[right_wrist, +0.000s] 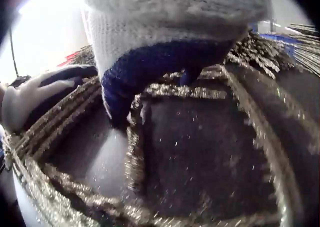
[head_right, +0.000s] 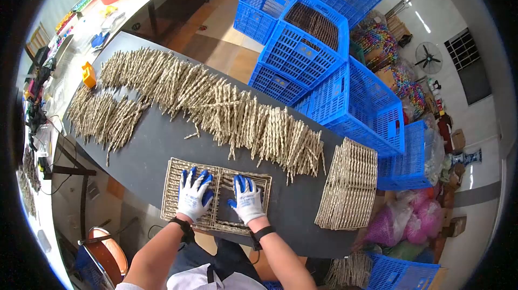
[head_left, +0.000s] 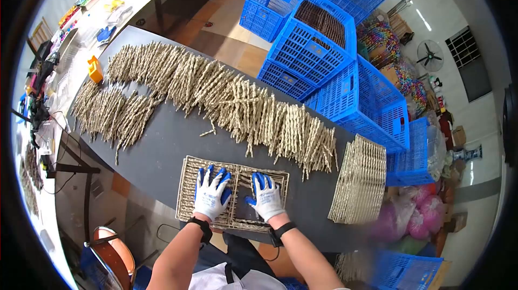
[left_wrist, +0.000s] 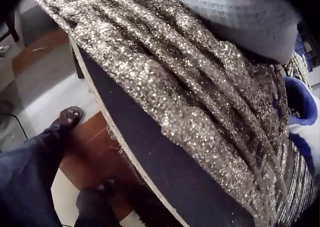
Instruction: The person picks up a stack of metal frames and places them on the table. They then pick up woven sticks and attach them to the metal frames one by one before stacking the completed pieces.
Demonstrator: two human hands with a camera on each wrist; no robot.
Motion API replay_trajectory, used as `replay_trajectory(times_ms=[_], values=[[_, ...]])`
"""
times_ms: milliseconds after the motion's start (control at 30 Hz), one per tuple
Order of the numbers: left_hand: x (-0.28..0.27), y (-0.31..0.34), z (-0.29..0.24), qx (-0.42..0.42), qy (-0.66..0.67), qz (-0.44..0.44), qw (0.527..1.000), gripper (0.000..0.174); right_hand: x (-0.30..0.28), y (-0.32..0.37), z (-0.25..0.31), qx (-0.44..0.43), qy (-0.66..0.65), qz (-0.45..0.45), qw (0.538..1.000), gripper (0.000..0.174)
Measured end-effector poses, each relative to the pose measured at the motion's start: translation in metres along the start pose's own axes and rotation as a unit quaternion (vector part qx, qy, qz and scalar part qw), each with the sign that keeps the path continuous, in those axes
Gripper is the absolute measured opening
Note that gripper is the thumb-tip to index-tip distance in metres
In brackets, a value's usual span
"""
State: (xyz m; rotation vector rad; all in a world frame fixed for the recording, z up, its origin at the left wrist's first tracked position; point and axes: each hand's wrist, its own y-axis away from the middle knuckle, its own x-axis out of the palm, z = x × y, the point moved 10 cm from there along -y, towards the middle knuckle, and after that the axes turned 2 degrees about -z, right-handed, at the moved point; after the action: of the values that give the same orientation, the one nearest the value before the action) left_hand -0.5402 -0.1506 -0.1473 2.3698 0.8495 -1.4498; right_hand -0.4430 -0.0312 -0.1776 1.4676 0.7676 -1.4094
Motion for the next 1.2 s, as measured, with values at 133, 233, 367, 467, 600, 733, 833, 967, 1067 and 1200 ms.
replay_trajectory(times_ms=[133,233,367,467,600,733,833,967,1067,1200], values=[[0.0,0.0,-0.001,0.004,-0.002,-0.004,1.0,0.052,0.007,-0.013,-0.008,-0.081,0.057,0.005,0.995,0.05],[-0.001,0.0,-0.003,0.01,-0.003,-0.012,1.0,0.052,-0.002,-0.012,-0.005,-0.129,0.067,0.008,0.989,0.05],[-0.003,-0.002,-0.001,0.009,0.004,-0.02,1.0,0.05,0.01,0.012,0.003,-0.169,0.044,-0.075,0.982,0.056],[-0.005,-0.001,-0.002,0.009,0.011,-0.02,1.0,0.048,0.02,0.015,-0.001,-0.081,0.026,-0.049,0.995,0.062],[-0.004,0.0,0.0,0.0,0.013,-0.013,1.0,0.048,0.024,0.023,0.012,-0.055,0.045,-0.033,0.997,0.066],[-0.002,-0.001,0.002,0.003,0.007,-0.014,1.0,0.048,0.035,0.038,0.004,-0.12,0.008,-0.075,0.99,0.064],[-0.002,0.0,0.003,0.004,0.018,-0.027,0.999,0.048,-0.006,0.025,0.007,-0.087,0.012,-0.105,0.991,0.066],[-0.003,-0.001,0.002,0.003,0.01,-0.02,1.0,0.047,0.013,0.004,0.001,-0.035,0.022,-0.019,0.999,0.075],[-0.003,-0.001,0.001,0.003,0.012,-0.019,1.0,0.046,0.022,0.017,0.004,-0.029,0.027,-0.071,0.997,0.069],[-0.005,-0.001,0.0,0.005,0.015,-0.02,1.0,0.046,0.018,0.021,0.002,-0.045,0.038,-0.107,0.993,0.055]])
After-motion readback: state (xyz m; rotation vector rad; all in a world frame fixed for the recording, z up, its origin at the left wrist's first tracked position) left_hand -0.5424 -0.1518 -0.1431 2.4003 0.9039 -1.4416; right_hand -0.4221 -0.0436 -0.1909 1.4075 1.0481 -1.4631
